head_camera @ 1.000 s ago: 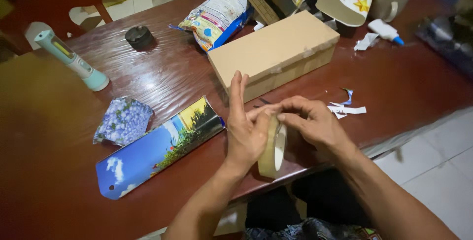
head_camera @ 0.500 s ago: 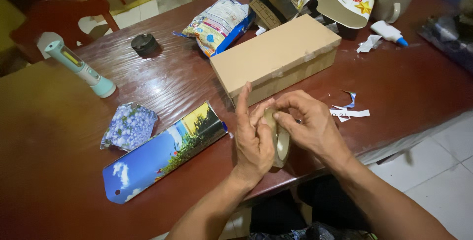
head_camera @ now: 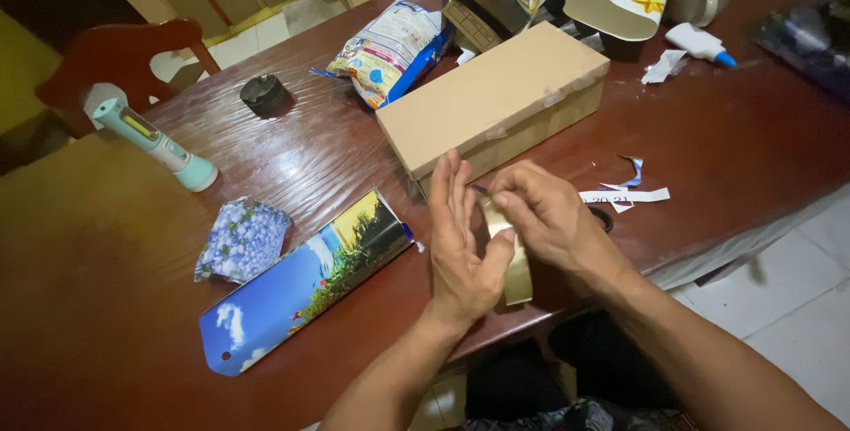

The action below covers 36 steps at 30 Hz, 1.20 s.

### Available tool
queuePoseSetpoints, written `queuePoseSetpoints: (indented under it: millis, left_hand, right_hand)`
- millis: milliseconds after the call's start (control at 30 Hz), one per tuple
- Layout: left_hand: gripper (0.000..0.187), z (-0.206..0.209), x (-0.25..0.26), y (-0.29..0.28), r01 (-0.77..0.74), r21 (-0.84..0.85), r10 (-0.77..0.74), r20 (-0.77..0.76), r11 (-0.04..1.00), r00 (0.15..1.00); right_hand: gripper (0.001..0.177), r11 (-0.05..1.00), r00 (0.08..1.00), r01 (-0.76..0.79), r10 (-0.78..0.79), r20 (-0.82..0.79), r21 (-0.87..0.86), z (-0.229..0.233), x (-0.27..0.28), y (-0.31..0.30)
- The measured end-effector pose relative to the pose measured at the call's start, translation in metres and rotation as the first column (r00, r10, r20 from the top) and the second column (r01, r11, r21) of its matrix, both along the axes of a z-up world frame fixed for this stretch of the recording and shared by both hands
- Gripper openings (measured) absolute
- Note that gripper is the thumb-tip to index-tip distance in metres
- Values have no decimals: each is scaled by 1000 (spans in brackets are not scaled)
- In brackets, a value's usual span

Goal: The person sits at a dining table and applies clear packing tape to a cardboard box, pulling tape from the roll, pressing it along the box edges and seams, and cutting pieces with scissors. They repeatedly tear off small tape strips and smooth them onto the box while wrapping paper and other boxes sit nearby.

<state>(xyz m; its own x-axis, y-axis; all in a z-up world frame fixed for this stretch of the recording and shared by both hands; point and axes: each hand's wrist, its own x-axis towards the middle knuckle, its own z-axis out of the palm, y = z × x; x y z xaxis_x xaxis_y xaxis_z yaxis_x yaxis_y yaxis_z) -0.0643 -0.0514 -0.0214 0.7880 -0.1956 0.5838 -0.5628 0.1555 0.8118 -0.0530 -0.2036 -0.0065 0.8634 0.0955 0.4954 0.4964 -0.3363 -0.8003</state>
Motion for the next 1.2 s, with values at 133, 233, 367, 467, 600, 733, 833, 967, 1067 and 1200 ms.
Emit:
queuePoseSetpoints:
  millis: [133, 233, 367, 467, 600, 733, 833, 967, 1067, 1200]
  left_hand:
    - [86, 6, 8, 4, -58, 223, 71, -50, 973, 996]
    - [75, 11, 13, 8, -51, 377, 51, 10, 925, 999]
    - [80, 18, 13, 13, -126, 411, 48, 193, 903, 980]
    - [75, 20, 13, 10, -88, 445, 87, 23, 891, 996]
    - [62, 13, 19, 12, -19, 437, 120, -204, 899, 971]
    - [50, 4, 33, 21, 89, 332, 22, -317, 939, 948]
    - [48, 0, 35, 23, 17, 377, 62, -197, 926, 978]
    - [57, 5, 27, 20, -88, 266, 96, -16, 960, 995]
    - [47, 9, 22, 18, -44, 265, 68, -81, 963, 994]
    - [36, 10, 19, 17, -28, 278, -15, 152, 960, 988]
  right_hand:
    - [11, 995, 995, 97, -96, -31, 35, -8, 2, -3]
    - [10, 980, 965, 197, -190, 181, -23, -13, 4, -6]
    - [9, 965, 859, 258, -211, 467, -39, -17, 6, -5]
    - [7, 973, 902, 229, -221, 370, 21, -15, 10, -8]
    - [9, 977, 942, 203, -213, 260, 68, -12, 11, -8]
    - [10, 973, 972, 187, -202, 117, 132, -4, 10, -5]
    - [10, 967, 996, 81, -72, -49, 240, 4, 11, -3]
    - [10, 957, 998, -49, 56, -16, 287, 13, 13, -7]
    - [12, 936, 992, -59, 94, -87, 346, 14, 10, -9]
    - [13, 978, 999, -7, 14, -32, 210, 13, 7, -12]
